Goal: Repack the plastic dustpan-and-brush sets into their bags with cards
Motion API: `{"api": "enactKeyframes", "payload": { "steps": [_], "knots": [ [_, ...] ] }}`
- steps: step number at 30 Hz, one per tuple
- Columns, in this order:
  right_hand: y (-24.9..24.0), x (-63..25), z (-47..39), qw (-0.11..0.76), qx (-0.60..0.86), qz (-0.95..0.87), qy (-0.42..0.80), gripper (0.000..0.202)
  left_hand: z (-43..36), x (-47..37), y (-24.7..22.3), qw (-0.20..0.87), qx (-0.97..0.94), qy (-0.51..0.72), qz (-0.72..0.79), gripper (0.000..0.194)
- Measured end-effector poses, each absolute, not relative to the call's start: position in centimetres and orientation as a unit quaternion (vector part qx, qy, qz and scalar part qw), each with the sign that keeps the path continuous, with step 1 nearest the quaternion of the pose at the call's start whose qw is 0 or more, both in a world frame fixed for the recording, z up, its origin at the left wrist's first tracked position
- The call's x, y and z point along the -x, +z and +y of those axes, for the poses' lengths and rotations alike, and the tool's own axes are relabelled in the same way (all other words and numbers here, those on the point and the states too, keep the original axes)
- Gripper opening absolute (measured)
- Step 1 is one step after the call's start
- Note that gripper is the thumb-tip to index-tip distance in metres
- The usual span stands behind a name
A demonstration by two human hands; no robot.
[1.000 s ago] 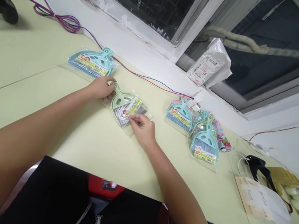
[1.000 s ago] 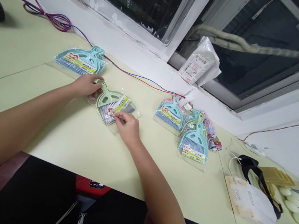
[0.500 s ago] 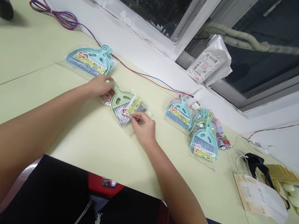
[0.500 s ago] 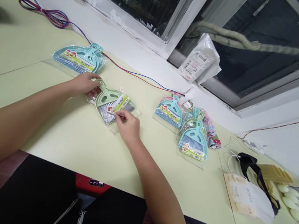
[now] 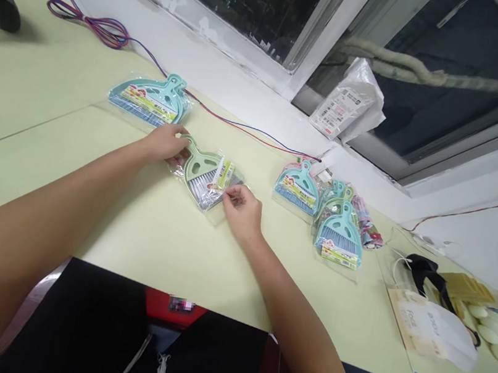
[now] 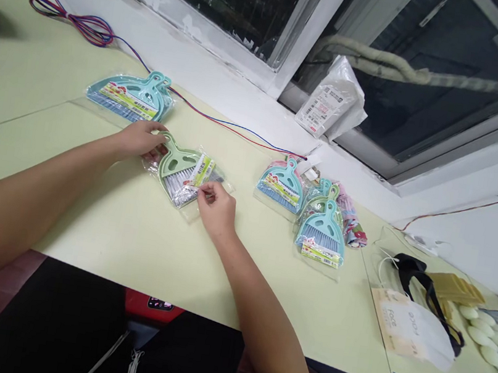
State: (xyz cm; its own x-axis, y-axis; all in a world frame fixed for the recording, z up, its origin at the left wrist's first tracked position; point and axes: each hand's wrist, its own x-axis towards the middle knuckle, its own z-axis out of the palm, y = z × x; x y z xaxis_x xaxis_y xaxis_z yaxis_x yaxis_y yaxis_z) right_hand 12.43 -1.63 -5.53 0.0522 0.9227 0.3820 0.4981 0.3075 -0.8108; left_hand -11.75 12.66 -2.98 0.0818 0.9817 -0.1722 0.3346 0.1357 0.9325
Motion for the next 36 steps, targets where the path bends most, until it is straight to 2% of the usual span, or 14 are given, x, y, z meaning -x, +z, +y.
{"api": "enactKeyframes", "payload": {
  "steps": [10,14,23,36],
  "knots": [
    [-5.92,-12.21,-1.54,0.495,0.535,-0.633,0.261,0.006,12.03,11.48,-2.24,0.497,-0.544,0.326,0.592,0.037],
    [-5.98,-12.02,-1.7,0.479,0.541,-0.651,0.233,0.007,12.06,11.45,-2.26,0.514,-0.54,0.312,0.589,0.032],
    [-6.07,-11.91,-2.01,0.461,0.519,-0.693,0.197,0.01,12.37,11.52,-2.84,0.521,-0.538,0.315,0.582,0.033],
    [-5.85,-12.02,-1.98,0.467,0.515,-0.68,0.233,0.007,12.07,11.37,-2.51,0.543,-0.515,0.324,0.58,0.026]
  ]
}}
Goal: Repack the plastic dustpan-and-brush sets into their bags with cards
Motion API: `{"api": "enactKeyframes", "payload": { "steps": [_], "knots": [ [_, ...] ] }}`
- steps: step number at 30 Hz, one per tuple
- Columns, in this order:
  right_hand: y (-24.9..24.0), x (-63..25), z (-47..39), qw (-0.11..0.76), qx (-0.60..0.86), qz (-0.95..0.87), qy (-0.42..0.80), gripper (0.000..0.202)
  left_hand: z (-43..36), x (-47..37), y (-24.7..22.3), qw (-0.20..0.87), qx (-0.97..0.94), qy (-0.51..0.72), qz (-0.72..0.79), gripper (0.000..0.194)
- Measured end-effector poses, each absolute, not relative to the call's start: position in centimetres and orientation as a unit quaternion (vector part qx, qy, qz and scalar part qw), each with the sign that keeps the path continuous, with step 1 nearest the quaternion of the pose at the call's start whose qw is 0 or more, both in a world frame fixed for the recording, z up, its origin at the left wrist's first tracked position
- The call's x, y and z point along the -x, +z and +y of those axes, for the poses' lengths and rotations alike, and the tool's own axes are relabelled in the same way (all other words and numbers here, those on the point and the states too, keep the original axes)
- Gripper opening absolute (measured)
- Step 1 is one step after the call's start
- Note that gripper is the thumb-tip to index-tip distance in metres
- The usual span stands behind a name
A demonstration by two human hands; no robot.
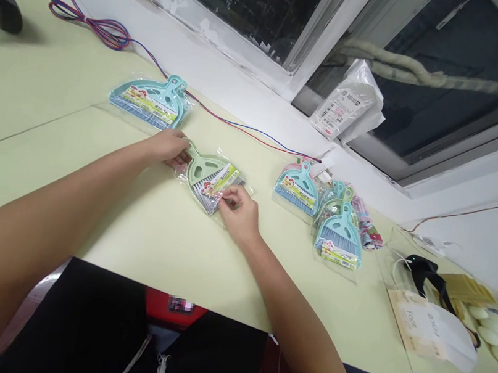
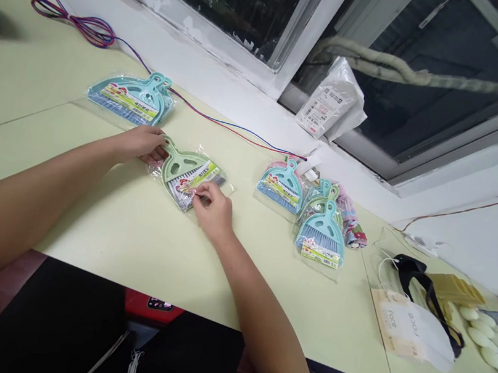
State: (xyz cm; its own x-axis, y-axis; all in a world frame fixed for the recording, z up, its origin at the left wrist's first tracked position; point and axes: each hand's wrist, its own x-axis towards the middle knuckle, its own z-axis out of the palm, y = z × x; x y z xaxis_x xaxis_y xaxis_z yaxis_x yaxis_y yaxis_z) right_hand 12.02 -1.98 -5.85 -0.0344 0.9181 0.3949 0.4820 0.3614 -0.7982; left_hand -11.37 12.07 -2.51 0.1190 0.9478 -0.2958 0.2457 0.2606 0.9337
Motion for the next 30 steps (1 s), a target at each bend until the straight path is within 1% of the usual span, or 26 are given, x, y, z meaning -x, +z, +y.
{"api": "enactKeyframes", "payload": {
  "steps": [6,12,17,22,30],
  "knots": [
    [-6.19,-12.06,-1.7,0.462,0.522,-0.673,0.248,0.012,12.19,11.34,-2.71,0.546,-0.513,0.327,0.576,0.025],
    [-6.34,-12.23,-1.43,0.462,0.531,-0.666,0.247,0.028,12.31,11.33,-2.78,0.55,-0.507,0.33,0.576,0.025],
    [-6.23,-12.33,-1.37,0.44,0.535,-0.68,0.24,0.04,12.23,11.23,-2.64,0.55,-0.5,0.329,0.582,0.023],
    [-6.03,-12.28,-1.47,0.437,0.535,-0.687,0.226,0.039,12.06,11.15,-2.49,0.551,-0.503,0.327,0.58,0.022],
    [-5.88,-12.17,-1.61,0.443,0.526,-0.686,0.239,0.038,11.96,11.07,-2.45,0.547,-0.503,0.331,0.581,0.024]
  ]
}}
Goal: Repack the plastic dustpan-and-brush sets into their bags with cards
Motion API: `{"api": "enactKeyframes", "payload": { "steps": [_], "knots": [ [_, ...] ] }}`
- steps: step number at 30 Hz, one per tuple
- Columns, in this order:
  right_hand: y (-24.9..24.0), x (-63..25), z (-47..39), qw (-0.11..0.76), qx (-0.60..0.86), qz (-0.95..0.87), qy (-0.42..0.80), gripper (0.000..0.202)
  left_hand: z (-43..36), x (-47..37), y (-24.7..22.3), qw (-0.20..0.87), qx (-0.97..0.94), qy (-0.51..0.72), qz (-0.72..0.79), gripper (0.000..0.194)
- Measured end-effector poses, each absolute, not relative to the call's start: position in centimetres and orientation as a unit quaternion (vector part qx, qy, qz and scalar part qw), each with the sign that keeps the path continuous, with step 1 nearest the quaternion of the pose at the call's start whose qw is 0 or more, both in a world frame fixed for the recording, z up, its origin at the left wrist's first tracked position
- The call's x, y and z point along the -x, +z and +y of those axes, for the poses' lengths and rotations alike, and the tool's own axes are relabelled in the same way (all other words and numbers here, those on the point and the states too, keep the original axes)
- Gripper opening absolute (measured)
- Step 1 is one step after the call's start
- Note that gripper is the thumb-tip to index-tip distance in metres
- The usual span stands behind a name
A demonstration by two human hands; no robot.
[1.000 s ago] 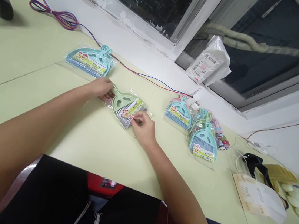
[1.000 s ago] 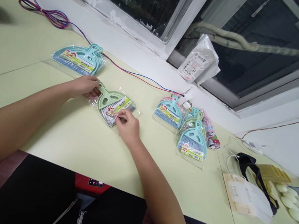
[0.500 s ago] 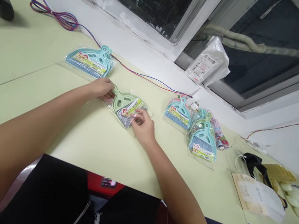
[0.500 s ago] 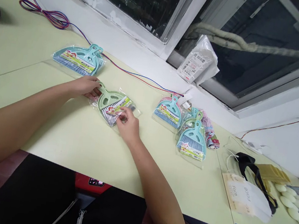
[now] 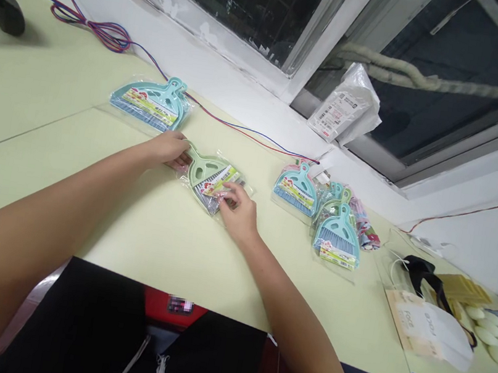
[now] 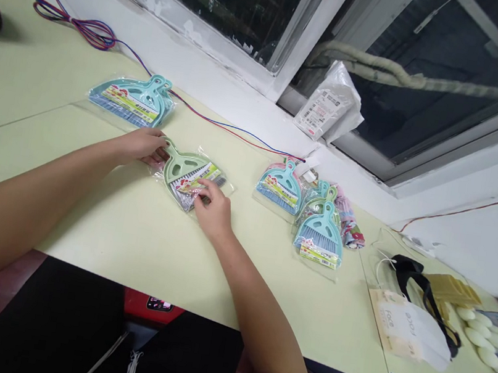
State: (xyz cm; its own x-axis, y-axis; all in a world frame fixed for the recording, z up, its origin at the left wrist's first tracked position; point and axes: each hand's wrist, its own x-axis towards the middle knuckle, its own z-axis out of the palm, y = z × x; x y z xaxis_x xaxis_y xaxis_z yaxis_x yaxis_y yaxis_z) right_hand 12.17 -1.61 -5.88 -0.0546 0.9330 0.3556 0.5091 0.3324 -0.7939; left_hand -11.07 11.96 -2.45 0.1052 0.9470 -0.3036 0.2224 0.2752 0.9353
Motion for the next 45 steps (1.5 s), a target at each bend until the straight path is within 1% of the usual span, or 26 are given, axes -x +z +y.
{"api": "enactKeyframes", "payload": {
  "steps": [7,10,16,28,35,39,45],
  "knots": [
    [-5.7,-12.3,-1.6,0.444,0.516,-0.711,0.177,0.041,12.2,11.2,-2.7,0.548,-0.508,0.33,0.576,0.023],
    [-5.7,-12.3,-1.4,0.431,0.515,-0.72,0.173,0.043,12.1,11.2,-2.7,0.548,-0.512,0.328,0.574,0.024],
    [-5.9,-12.5,-1.0,0.411,0.52,-0.72,0.203,0.043,12.4,11.3,-3.0,0.548,-0.519,0.326,0.569,0.026],
    [-5.9,-12.4,-1.1,0.459,0.493,-0.671,0.31,0.042,12.4,11.3,-3.0,0.552,-0.512,0.323,0.573,0.03],
    [-6.7,-13.0,-0.2,0.508,0.49,-0.591,0.391,0.033,12.2,11.3,-2.7,0.56,-0.511,0.32,0.568,0.031],
    [-6.4,-12.9,0.2,0.534,0.503,-0.54,0.413,0.034,12.1,11.3,-2.6,0.558,-0.514,0.322,0.567,0.029],
    [-5.9,-12.5,0.5,0.545,0.52,-0.49,0.439,0.039,12.1,11.2,-2.6,0.558,-0.511,0.328,0.565,0.028]
  ]
}}
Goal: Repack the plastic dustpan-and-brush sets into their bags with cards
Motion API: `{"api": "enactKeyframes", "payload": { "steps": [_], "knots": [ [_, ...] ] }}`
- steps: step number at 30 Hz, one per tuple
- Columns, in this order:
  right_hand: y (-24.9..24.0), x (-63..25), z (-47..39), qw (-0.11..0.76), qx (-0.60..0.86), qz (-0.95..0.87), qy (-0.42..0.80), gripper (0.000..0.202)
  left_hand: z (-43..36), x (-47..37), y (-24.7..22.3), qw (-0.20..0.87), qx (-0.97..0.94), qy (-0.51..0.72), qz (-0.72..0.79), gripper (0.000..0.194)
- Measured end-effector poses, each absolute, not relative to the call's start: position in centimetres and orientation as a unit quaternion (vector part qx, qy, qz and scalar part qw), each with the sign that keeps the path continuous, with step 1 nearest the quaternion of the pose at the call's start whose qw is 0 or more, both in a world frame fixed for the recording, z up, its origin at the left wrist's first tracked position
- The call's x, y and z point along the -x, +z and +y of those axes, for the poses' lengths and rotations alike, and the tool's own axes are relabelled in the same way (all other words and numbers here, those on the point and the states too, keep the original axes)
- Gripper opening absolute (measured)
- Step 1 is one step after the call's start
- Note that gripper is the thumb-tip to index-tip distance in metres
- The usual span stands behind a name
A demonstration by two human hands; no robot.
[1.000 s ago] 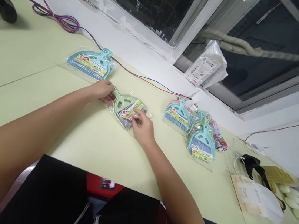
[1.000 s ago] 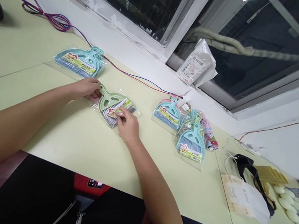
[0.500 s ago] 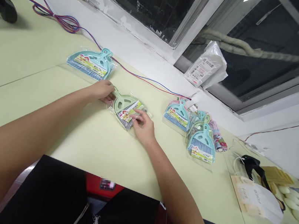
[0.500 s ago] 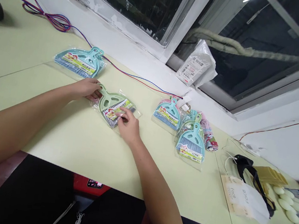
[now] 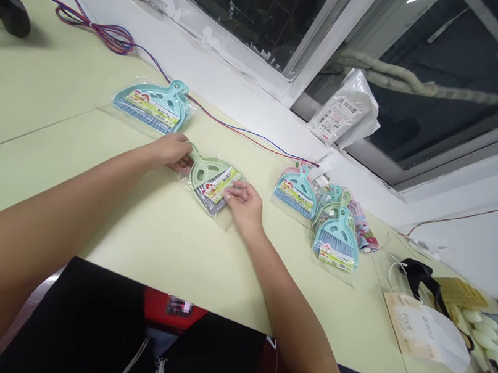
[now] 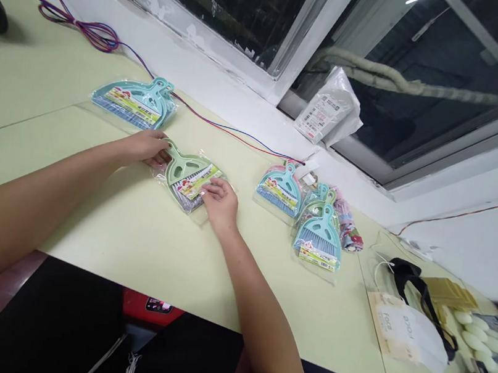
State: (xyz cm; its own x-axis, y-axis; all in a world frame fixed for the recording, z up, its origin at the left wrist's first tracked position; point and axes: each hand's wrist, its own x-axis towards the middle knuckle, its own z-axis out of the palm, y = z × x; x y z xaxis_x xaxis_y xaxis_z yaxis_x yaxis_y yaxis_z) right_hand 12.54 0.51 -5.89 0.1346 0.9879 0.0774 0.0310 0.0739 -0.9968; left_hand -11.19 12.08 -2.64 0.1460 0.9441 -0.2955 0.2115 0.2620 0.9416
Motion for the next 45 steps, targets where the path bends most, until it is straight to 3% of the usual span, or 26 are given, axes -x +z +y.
{"api": "enactKeyframes", "payload": {
  "steps": [10,20,26,31,36,45],
  "knots": [
    [-5.5,-12.4,0.8,0.578,0.571,-0.393,0.43,0.05,12.0,11.0,-2.8,0.573,-0.497,0.322,0.567,0.037],
    [-4.2,-15.0,0.7,0.51,0.62,-0.369,0.468,0.046,11.0,11.5,-1.3,0.576,-0.57,0.204,0.55,0.023],
    [-3.4,-16.8,0.5,0.478,0.609,-0.37,0.513,0.045,10.4,11.5,-0.8,0.583,-0.628,0.162,0.489,0.041],
    [-3.0,-17.6,0.5,0.451,0.61,-0.385,0.526,0.045,9.5,11.5,0.3,0.476,-0.748,0.084,0.454,0.065],
    [-3.0,-18.2,0.5,0.44,0.611,-0.396,0.526,0.043,8.8,10.8,0.5,0.337,-0.843,0.067,0.414,0.069],
    [-3.1,-19.7,0.8,0.417,0.615,-0.408,0.53,0.042,8.1,10.0,0.2,0.313,-0.86,0.037,0.401,0.084]
  ]
}}
